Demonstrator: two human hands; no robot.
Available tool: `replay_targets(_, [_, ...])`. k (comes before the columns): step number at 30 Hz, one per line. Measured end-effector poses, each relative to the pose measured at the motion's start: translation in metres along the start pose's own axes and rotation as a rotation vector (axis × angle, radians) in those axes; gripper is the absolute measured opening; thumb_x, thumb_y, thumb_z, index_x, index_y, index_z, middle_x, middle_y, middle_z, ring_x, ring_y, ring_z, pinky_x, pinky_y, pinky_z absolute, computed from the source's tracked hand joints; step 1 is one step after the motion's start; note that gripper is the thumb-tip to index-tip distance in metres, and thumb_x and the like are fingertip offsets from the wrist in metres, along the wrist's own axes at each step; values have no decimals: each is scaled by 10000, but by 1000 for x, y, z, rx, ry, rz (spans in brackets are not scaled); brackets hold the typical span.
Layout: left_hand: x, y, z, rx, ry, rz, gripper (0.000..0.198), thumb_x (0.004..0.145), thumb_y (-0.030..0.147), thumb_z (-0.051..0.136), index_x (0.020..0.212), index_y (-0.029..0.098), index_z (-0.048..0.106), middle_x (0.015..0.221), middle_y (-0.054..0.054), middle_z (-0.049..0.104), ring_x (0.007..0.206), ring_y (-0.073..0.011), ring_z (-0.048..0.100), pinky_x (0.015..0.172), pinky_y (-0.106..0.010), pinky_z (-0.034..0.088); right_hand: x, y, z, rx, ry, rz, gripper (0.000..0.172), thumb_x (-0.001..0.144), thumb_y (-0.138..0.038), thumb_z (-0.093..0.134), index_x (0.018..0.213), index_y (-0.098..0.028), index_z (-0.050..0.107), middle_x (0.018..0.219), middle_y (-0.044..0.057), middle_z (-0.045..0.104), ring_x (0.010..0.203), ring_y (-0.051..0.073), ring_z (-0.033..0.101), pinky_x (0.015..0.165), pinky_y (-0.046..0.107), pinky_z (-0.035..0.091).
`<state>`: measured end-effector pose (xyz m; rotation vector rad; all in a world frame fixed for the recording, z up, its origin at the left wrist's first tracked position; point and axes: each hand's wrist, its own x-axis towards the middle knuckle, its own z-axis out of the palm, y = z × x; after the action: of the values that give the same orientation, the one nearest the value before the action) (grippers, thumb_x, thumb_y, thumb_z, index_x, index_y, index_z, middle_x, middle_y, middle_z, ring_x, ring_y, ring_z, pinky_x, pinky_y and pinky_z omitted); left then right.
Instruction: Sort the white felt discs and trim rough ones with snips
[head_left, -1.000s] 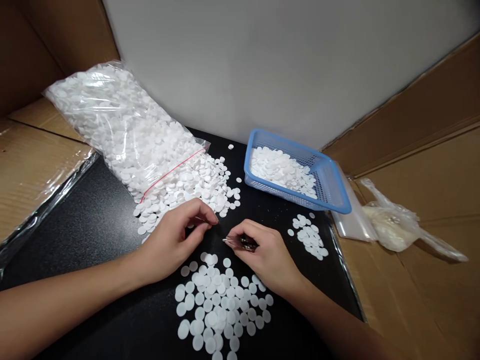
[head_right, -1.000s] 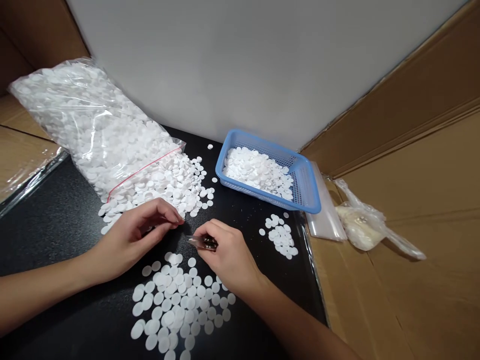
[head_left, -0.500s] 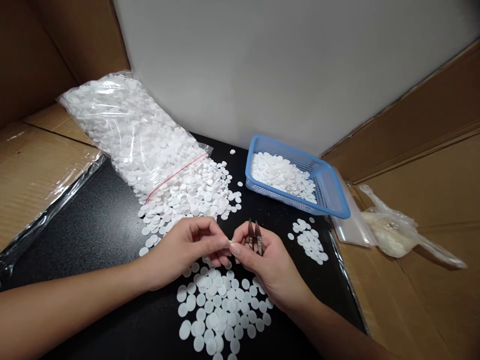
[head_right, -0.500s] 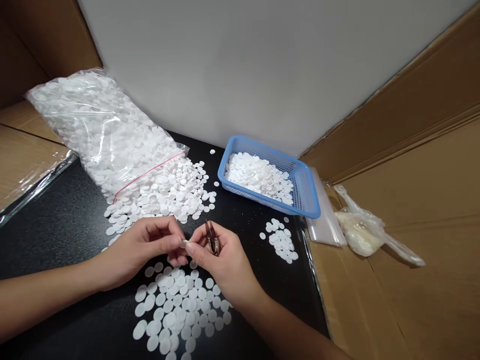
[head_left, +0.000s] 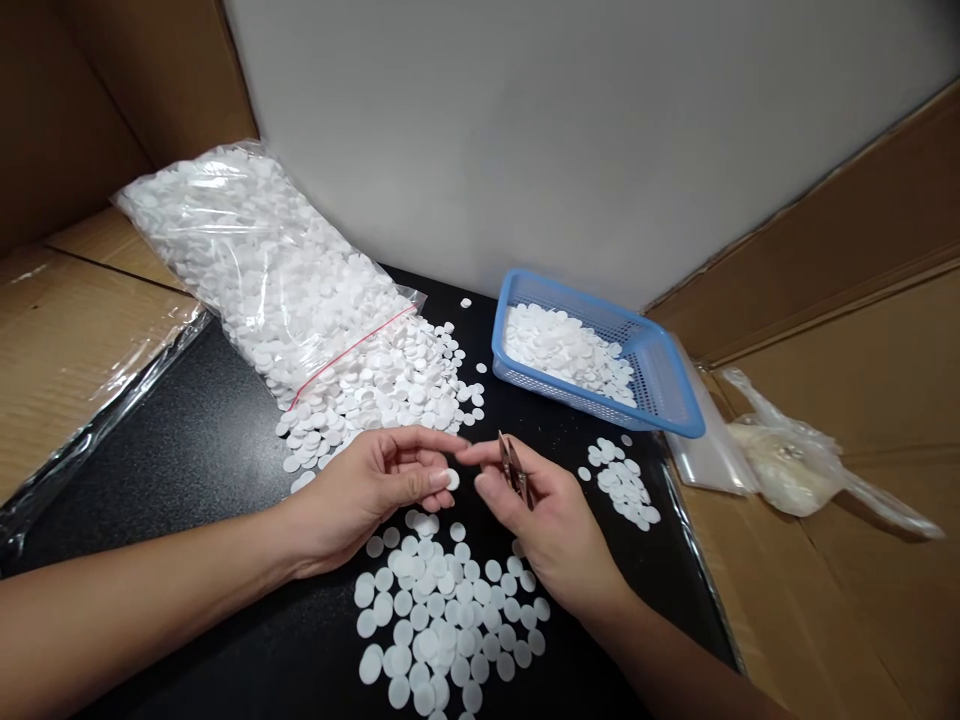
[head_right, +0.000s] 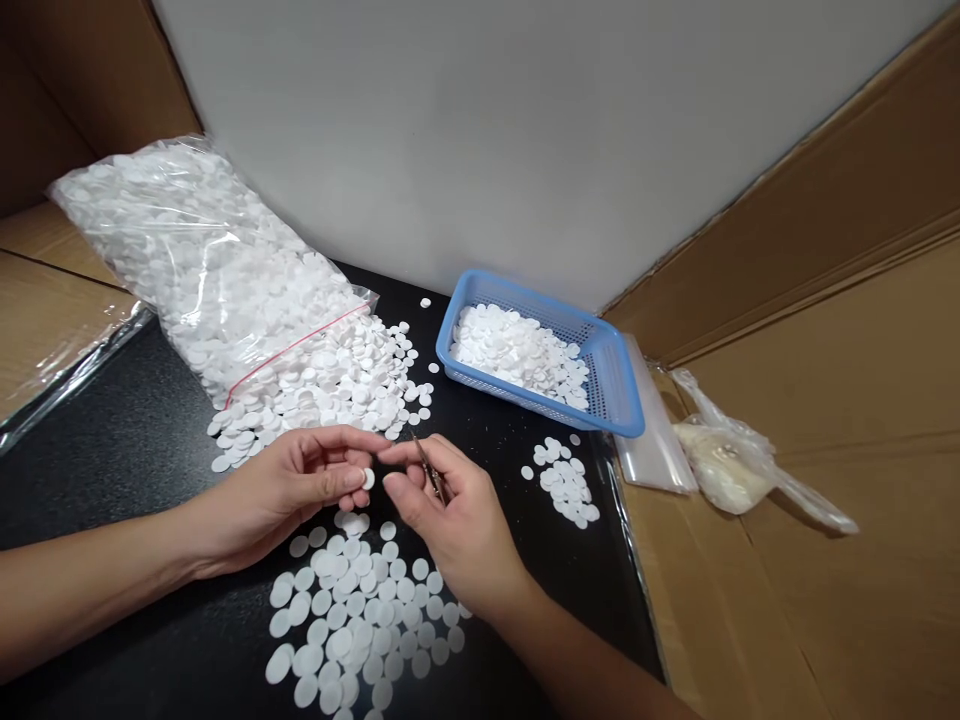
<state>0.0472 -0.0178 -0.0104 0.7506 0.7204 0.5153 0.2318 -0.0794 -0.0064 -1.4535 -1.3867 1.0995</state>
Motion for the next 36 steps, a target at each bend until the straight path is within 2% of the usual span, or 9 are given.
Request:
replay_targets(2, [-1,0,1,10,52,23,394,725,291,873,1085,180,761,711,19,686,653,-65,604,694,-174,486,-2,3,-1,-94,37,-72,375,985,-443,490,1218,-223,685,892,41,623,794,169,599,725,302,527])
replay_targets(4, [-2,0,2,24,109,19,330,740,283,858,1047,187,783,683,16,690,674,-70,613,721,-167,486,-5,7,-2,-195,57,-139,450,1035,-415,396,1410,-234,566,926,50,619,866,180,616,811,328,536])
replay_targets(7, [-5,-2,5,38,168,1,162,777,240,825,911,155,795,665,2,701,673,-67,628,703,-138,487,-8,10,0,-334,52,-244,496,1055,-331,362,1538,-218,386,879,33,591,809,163,611,744,291,548])
replay_targets(11, [-7,-1,7,-60,188,-67,66,834,178,770,848,118,748,759,-35,750,656,-72,677,686,-142,534,-11,11,2,-477,50,-366,493,1048,-245,388,1534,-164,376,806,17,566,703,145,573,634,252,535])
replay_targets(16, [-5,1,7,-131,225,-121,82,891,112,696,963,106,734,826,-81,777,734,-109,738,745,-171,583,-11,14,2,-597,58,-484,438,1034,-204,430,1460,-133,502,783,29,587,695,147,576,609,252,519])
replay_targets(19, [-5,0,8,-116,212,-145,121,892,131,704,1002,98,744,853,-101,780,782,-124,746,773,-175,589,-12,15,3,-631,66,-505,419,1035,-206,434,1435,-144,539,770,29,588,658,135,573,564,236,501])
replay_targets(24, [-8,-2,10,-110,135,-123,184,803,249,822,910,111,767,876,-85,775,877,-166,752,773,-177,592,-13,15,3,-678,63,-492,425,1033,-193,428,1444,-186,537,759,30,598,623,128,562,554,237,501])
replay_targets(28, [-8,-2,10,-112,100,-103,249,744,316,870,856,122,761,817,-63,767,829,-153,746,766,-191,596,-14,13,3,-691,60,-483,429,1032,-183,432,1448,-202,532,754,27,611,611,119,570,547,227,502])
replay_targets(36, [-9,-2,11,-90,61,-93,267,766,326,852,865,114,724,820,-74,775,795,-133,736,747,-189,582,-16,14,4,-684,62,-492,407,1032,-183,432,1413,-172,576,741,31,606,600,117,579,552,223,509])
